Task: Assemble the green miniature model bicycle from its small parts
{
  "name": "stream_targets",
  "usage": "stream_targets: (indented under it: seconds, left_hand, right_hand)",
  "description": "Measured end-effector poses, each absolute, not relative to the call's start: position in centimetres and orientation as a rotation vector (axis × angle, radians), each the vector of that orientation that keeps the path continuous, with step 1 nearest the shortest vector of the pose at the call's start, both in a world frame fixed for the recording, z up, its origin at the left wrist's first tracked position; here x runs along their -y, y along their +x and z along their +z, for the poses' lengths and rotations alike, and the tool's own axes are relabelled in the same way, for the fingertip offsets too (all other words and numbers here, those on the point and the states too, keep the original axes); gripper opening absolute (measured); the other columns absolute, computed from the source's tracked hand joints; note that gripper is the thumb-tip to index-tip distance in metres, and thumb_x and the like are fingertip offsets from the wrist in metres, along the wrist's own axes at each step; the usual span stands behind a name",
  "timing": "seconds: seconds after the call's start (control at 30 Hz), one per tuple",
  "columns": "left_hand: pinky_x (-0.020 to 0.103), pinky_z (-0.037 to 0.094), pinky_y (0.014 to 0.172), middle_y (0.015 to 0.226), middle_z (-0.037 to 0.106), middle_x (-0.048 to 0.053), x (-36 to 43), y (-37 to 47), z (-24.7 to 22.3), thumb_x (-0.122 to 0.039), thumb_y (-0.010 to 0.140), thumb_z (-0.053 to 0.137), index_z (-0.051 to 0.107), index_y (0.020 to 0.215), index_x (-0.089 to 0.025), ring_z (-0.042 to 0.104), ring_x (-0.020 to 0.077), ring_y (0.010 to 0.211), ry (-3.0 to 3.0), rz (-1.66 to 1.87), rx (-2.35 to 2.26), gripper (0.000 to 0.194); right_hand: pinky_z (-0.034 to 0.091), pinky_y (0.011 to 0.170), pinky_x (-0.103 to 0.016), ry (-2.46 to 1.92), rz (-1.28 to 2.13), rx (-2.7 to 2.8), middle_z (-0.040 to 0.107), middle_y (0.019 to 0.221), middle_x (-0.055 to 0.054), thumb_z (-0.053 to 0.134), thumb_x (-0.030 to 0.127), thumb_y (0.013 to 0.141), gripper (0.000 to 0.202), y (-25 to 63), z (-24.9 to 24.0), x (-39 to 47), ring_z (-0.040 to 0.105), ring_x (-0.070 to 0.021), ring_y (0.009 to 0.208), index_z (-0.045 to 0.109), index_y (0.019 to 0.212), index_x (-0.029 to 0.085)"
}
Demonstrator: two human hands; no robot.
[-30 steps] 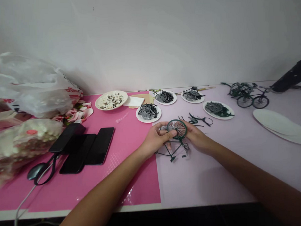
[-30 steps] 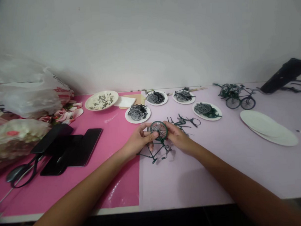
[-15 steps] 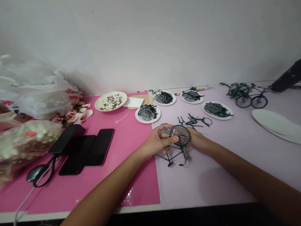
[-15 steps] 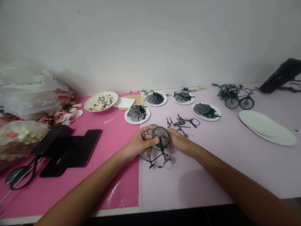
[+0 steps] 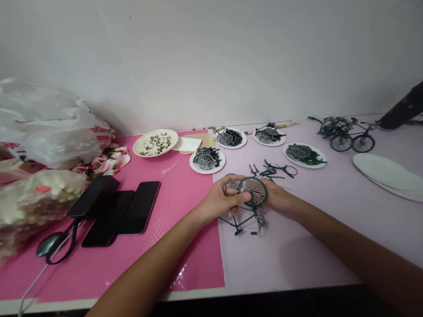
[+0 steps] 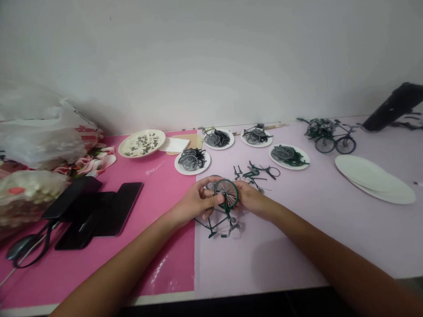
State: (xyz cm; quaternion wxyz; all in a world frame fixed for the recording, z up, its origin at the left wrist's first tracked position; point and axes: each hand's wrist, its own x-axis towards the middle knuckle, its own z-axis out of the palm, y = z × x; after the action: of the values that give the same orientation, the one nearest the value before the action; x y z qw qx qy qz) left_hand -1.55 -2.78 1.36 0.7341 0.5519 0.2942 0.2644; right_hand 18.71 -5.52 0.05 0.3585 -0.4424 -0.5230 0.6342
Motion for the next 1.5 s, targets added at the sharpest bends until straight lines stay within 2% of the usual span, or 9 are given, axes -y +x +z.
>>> stream_targets:
  seconds: [0.1,0.3,0.5,0.73,0.9,1.07,1.2,1.33,1.5]
  left_hand:
    - [0.019,0.036,0.039,0.065,0.067,-0.005,2.8,-1.5,1.3,-0.057,0.065,0.095,0.054,0.131,-0.014,0.046,0.0052,0.036,1.212,0.587,-0.640,0.089]
    - [0.019,0.037,0.040,0.067,0.069,-0.004,2.7,-1.6,1.3,-0.057,0.065,0.096,0.051,0.133,-0.013,0.048,0.0057,0.036,1.203,0.595,-0.651,0.093]
    - [0.019,0.036,0.040,0.064,0.067,-0.005,2.6,-1.6,1.3,-0.057,0.065,0.095,0.051,0.132,-0.013,0.047,0.0057,0.037,1.208,0.598,-0.658,0.091]
    - [0.019,0.038,0.040,0.066,0.068,-0.004,2.7,-1.6,1.4,-0.058,0.064,0.096,0.053,0.129,-0.015,0.047,0.0055,0.037,1.220,0.568,-0.649,0.089]
    - [0.019,0.037,0.041,0.068,0.069,-0.004,2.7,-1.6,1.3,-0.057,0.067,0.094,0.052,0.134,-0.014,0.048,0.0052,0.037,1.210,0.594,-0.648,0.090]
    - [0.019,0.037,0.041,0.068,0.069,-0.004,2.6,-1.6,1.3,-0.056,0.067,0.094,0.051,0.135,-0.014,0.048,0.0052,0.037,1.208,0.597,-0.643,0.090]
    - [0.019,0.038,0.041,0.068,0.069,-0.004,2.7,-1.6,1.4,-0.057,0.065,0.095,0.051,0.133,-0.014,0.048,0.0051,0.037,1.202,0.590,-0.645,0.092]
    - [0.019,0.038,0.041,0.068,0.069,-0.004,2.7,-1.6,1.4,-0.056,0.065,0.096,0.051,0.134,-0.014,0.048,0.0055,0.037,1.204,0.584,-0.649,0.093]
    - [0.019,0.037,0.040,0.069,0.070,-0.004,2.7,-1.5,1.4,-0.057,0.065,0.095,0.052,0.133,-0.014,0.047,0.0053,0.037,1.207,0.590,-0.646,0.091]
  right_hand:
    - [0.031,0.046,-0.024,-1.195,1.607,1.285,0.046,0.056,0.004,0.077,0.052,0.079,0.039,18.3,0.3,5.6,0.038,-0.0094,0.050,0.057,0.068,0.019]
    - [0.034,0.044,-0.024,-1.039,1.706,1.131,0.046,0.060,0.004,0.076,0.062,0.076,0.044,18.1,0.4,5.7,0.038,-0.0108,0.052,0.064,0.080,0.020]
    - [0.034,0.045,-0.024,-1.051,1.701,1.132,0.045,0.058,0.005,0.077,0.059,0.078,0.042,18.5,0.1,5.7,0.037,-0.0100,0.050,0.067,0.086,0.019]
    - [0.032,0.044,-0.024,-1.140,1.637,1.281,0.048,0.056,0.004,0.075,0.047,0.080,0.031,18.6,-0.2,5.4,0.039,-0.0100,0.049,0.064,0.076,0.018]
    - [0.031,0.043,-0.024,-1.047,1.635,1.177,0.046,0.058,0.004,0.073,0.055,0.081,0.036,18.2,0.3,5.6,0.037,-0.0106,0.049,0.065,0.082,0.020]
    - [0.035,0.046,-0.025,-1.003,1.716,1.122,0.049,0.063,0.003,0.074,0.055,0.083,0.037,18.4,0.6,5.9,0.040,-0.0118,0.053,0.067,0.093,0.021]
    - [0.035,0.047,-0.026,-1.046,1.701,1.204,0.047,0.059,0.003,0.070,0.057,0.086,0.038,18.8,0.0,5.7,0.039,-0.0112,0.051,0.064,0.080,0.020]
    - [0.029,0.045,-0.025,-1.117,1.644,1.266,0.042,0.053,0.006,0.072,0.053,0.083,0.039,18.9,-0.6,5.4,0.034,-0.0093,0.047,0.056,0.068,0.020]
    - [0.031,0.045,-0.026,-1.100,1.650,1.208,0.043,0.055,0.004,0.067,0.056,0.086,0.040,18.6,-0.4,5.5,0.035,-0.0111,0.048,0.058,0.070,0.021]
